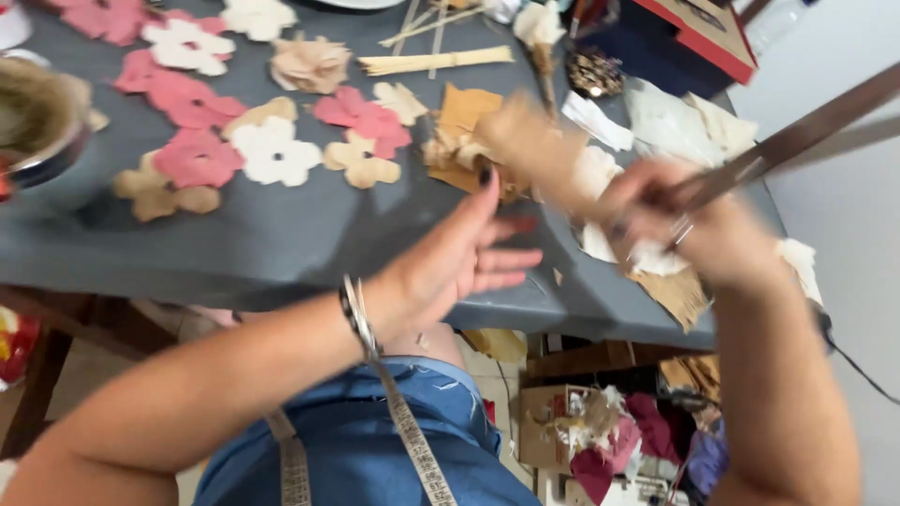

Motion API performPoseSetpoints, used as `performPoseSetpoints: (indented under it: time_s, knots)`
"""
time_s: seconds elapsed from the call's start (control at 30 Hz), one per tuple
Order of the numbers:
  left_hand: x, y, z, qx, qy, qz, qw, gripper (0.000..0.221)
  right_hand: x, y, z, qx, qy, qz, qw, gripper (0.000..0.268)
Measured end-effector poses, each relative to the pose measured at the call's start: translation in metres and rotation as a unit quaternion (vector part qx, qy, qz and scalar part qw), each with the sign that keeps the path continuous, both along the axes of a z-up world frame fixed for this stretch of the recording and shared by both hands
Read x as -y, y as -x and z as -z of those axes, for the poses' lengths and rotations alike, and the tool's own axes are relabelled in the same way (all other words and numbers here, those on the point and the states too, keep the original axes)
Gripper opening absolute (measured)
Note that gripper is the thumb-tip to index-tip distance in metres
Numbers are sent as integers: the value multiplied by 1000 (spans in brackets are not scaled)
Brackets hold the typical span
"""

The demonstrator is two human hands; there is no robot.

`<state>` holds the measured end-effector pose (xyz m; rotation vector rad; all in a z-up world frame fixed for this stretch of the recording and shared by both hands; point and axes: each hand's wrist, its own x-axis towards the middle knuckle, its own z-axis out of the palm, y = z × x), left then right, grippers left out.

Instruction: Cutting and trimming beige fabric into decorative flower shapes using scissors.

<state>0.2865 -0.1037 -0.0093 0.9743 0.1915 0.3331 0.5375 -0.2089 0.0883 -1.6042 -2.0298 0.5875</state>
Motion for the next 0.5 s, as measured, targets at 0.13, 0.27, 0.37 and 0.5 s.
performPoseSetpoints:
  time_s: [0.13, 0.27, 0.37, 0.5]
  knots:
    - [19, 26, 39, -49, 79, -60, 994, 97, 10, 64, 66, -137, 142, 75, 977, 27]
    - [17, 58, 56, -165, -41, -111, 979, 99, 29, 53, 102, -104, 81, 133, 982, 25]
    - [8, 85, 48, -173, -216, -118, 954, 102, 40, 45, 109, -19, 35, 197, 979, 26]
    - [-2, 98, 71, -166, -359, -161, 905, 85, 39, 39, 123, 43, 10, 258, 965, 21]
